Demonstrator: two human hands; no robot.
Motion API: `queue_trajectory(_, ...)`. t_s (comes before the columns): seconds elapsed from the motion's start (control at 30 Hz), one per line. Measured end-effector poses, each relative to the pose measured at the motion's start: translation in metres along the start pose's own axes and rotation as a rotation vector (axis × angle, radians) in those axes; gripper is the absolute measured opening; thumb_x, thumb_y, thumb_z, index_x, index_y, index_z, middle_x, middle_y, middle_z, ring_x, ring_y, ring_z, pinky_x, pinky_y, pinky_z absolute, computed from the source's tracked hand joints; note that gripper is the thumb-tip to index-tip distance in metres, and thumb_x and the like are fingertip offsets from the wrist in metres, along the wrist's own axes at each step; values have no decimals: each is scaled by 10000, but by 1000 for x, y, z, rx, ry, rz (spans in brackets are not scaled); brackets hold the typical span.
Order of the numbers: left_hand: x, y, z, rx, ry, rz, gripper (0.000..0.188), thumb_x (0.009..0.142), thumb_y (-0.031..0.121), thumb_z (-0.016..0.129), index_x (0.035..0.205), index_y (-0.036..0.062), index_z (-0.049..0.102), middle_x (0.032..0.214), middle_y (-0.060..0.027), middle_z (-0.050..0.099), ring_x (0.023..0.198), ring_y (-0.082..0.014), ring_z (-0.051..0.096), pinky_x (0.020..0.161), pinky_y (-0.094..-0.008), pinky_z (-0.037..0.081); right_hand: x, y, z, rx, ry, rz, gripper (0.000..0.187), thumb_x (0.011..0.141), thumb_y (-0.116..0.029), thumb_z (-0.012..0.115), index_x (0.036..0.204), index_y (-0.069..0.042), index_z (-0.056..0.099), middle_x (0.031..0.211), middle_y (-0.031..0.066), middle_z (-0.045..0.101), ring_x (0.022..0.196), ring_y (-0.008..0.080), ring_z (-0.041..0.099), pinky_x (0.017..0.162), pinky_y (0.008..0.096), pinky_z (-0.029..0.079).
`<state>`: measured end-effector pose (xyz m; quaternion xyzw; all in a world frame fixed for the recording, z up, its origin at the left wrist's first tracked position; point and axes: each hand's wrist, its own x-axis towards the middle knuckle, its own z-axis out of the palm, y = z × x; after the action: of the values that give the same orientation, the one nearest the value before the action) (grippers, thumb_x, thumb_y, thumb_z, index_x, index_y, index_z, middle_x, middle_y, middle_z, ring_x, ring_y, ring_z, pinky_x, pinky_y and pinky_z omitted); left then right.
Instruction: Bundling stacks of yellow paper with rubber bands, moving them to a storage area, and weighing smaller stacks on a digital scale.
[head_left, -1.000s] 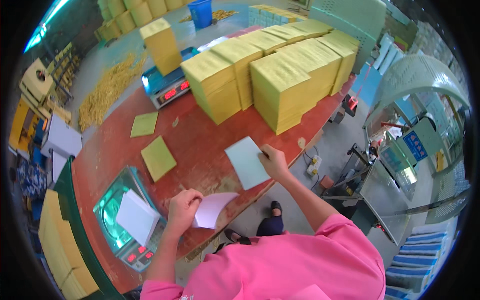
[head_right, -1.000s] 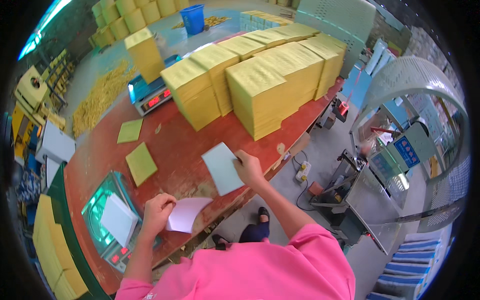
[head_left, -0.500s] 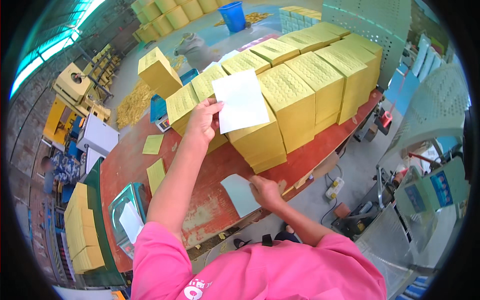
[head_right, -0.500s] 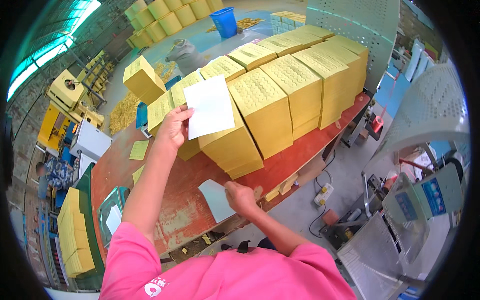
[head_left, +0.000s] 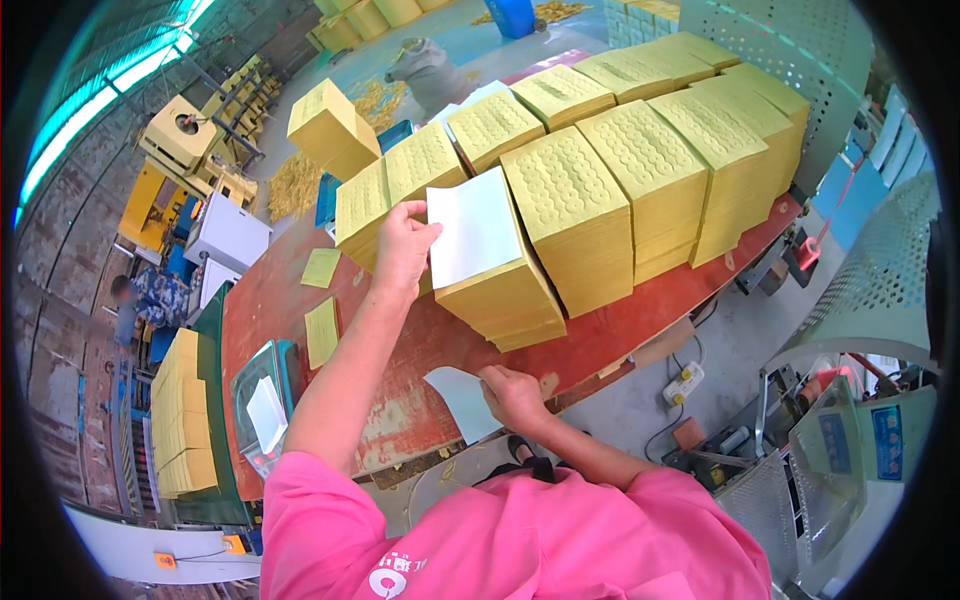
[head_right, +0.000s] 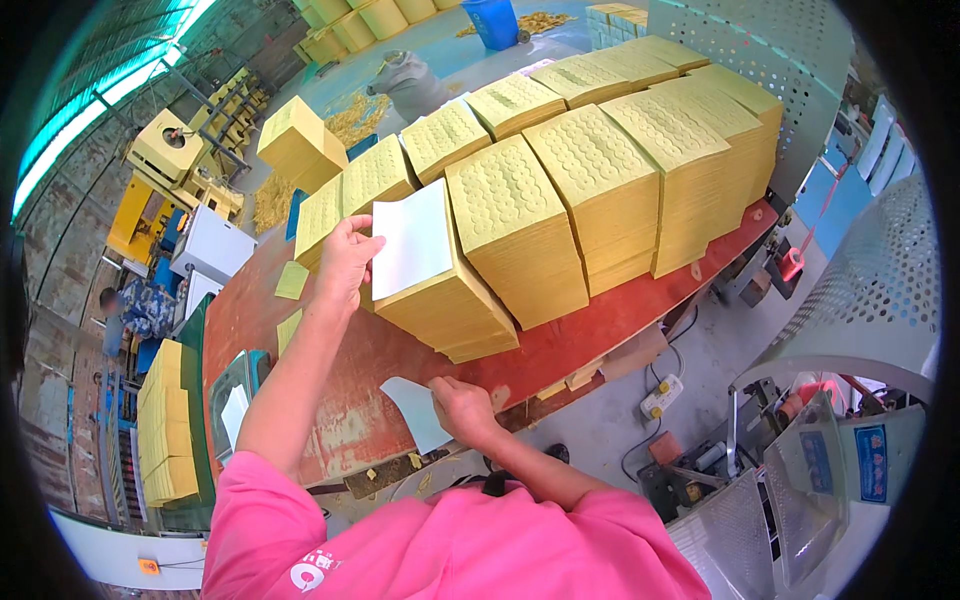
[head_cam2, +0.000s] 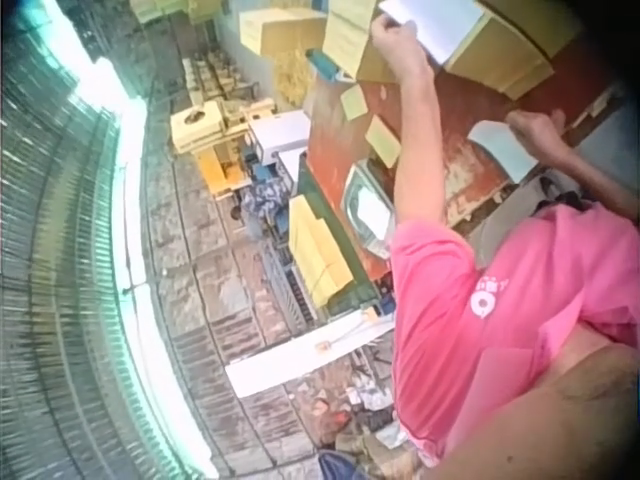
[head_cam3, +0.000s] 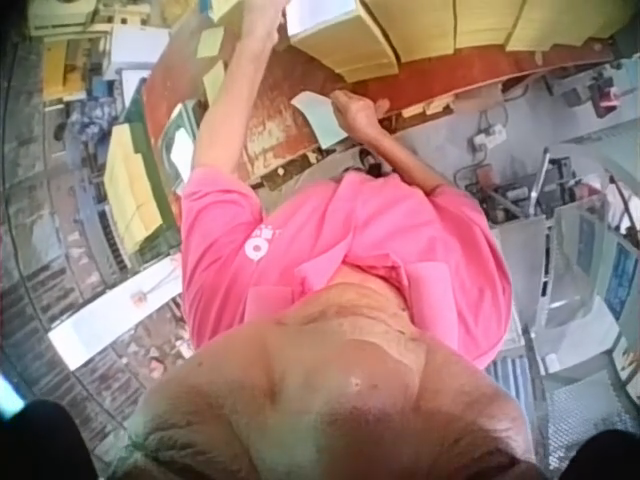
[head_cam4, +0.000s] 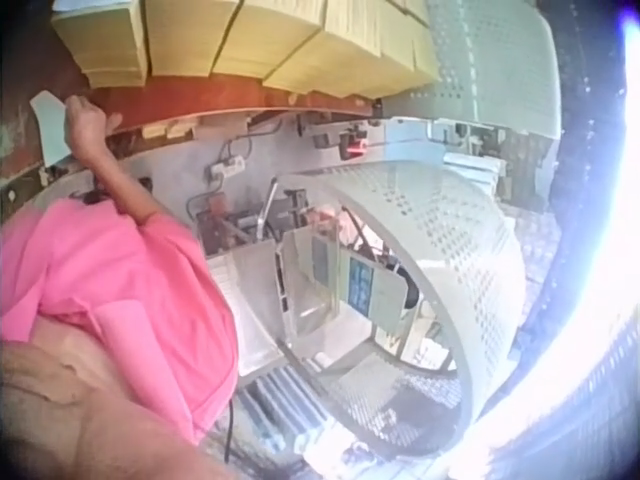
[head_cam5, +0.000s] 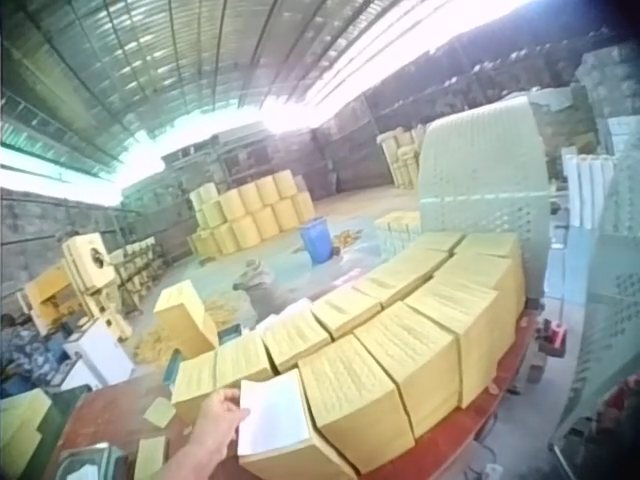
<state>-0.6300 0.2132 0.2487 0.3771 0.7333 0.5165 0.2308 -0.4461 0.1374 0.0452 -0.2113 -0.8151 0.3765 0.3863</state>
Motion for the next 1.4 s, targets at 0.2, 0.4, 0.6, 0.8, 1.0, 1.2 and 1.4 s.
queue_trajectory(0.2,-12,0,-1,206,117,1,473,830,91,692,1262,-10,527,732,8,560,618,-72,510,487,-237,390,-5,-4,-6,73,2,-38,83,810,-38,601,870,-57,548,737,130,594,668,339,629,583,438,506)
queue_trajectory(0.4,15,14,5,658,208,626,202,877,127,604,1016,-2,674,895,-165,657,837,-320,642,753,-399,509,-8,9,-1,157,-44,-52,100,781,-48,616,839,-46,534,750,158,584,689,363,616,604,459,495)
queue_trajectory(0.6,49,17,46,909,-100,754,272,946,203,502,1052,22,676,1039,-190,671,977,-369,633,856,-448,498,-5,15,-29,633,-109,150,56,763,-35,536,808,-25,570,840,181,603,789,309,612,713,379,500)
queue_trajectory(0.8,48,-12,55,783,-140,667,284,952,235,497,1074,45,668,1013,-199,676,942,-393,642,819,-452,506,-21,47,-100,724,310,267,106,744,-31,498,799,-18,588,1111,162,645,919,231,607,775,326,480)
queue_trajectory(1.0,40,-12,51,789,-218,584,276,948,238,500,1097,60,648,965,-219,666,907,-421,633,785,-452,506,1,37,-92,406,301,378,156,726,-8,485,857,14,565,1219,224,601,938,270,621,777,287,485)
queue_trajectory(1.2,-60,-4,21,622,-466,599,284,950,142,506,1154,-19,621,1096,-207,659,1017,-352,633,899,-392,481,-91,-1,-68,720,256,467,88,810,-11,499,824,-9,587,1204,194,619,1070,270,632,887,336,489)
queue_trajectory(1.4,-135,-1,-32,621,-626,851,317,879,33,544,1182,17,635,1153,-152,659,1119,-368,597,1015,-464,423,-136,-4,-18,1626,298,821,80,825,3,526,787,-27,590,1032,113,649,911,187,647,842,297,504)
